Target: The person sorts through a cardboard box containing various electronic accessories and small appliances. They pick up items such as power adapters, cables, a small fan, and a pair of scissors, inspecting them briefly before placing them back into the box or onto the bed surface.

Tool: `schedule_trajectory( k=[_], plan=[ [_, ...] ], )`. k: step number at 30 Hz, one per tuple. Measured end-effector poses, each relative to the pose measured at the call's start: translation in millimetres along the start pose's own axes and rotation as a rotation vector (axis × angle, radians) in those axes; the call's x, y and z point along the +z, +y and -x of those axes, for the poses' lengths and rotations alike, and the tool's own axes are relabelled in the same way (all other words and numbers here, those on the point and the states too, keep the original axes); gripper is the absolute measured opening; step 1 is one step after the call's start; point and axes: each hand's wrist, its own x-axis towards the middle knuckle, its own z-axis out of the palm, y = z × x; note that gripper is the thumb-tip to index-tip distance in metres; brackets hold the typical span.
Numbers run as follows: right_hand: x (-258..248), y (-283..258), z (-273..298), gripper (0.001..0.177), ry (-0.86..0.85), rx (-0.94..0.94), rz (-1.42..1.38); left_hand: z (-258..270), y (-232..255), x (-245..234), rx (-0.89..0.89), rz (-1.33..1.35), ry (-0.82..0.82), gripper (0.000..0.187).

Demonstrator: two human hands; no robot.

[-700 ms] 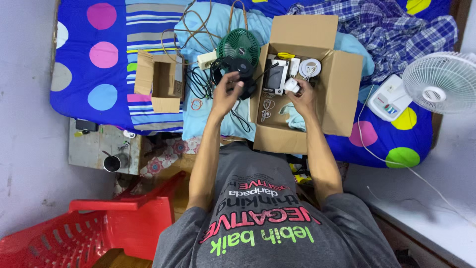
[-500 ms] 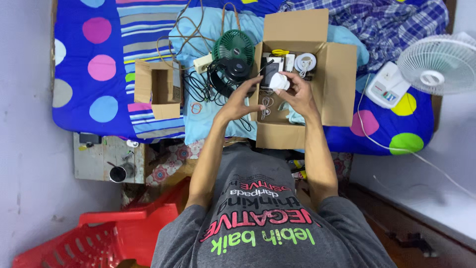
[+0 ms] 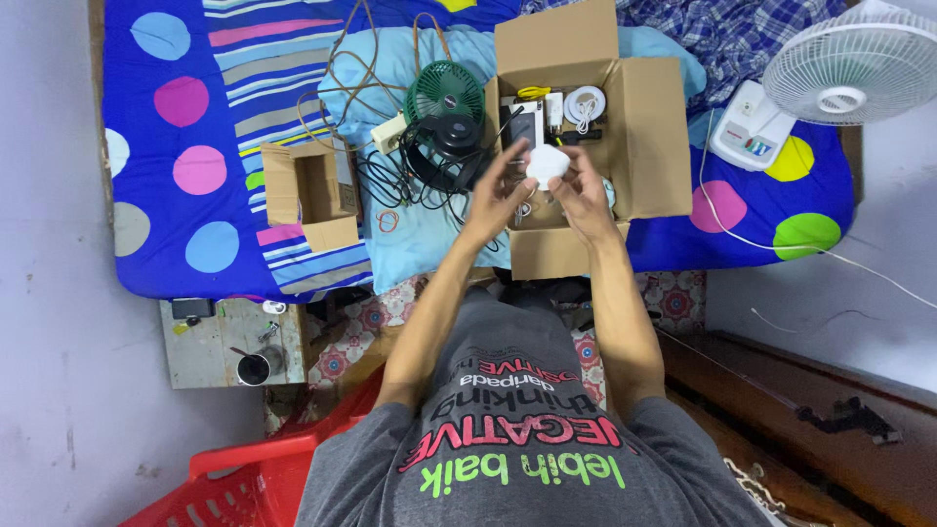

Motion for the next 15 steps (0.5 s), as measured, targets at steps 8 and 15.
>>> schedule_trajectory(
  k=[8,15],
  plan=[
    [44.1,-40.7,17.3,0.078,0.066,-0.328,0.859,16.9,-17.5,9.0,0.036,0.058,0.005,0.042],
    [76.3,-64.9,10.8,0.038,-0.057,-0.553,1.060,13.0,25.6,-14.9,-0.075,-0.043,0.003,0.045]
  ],
)
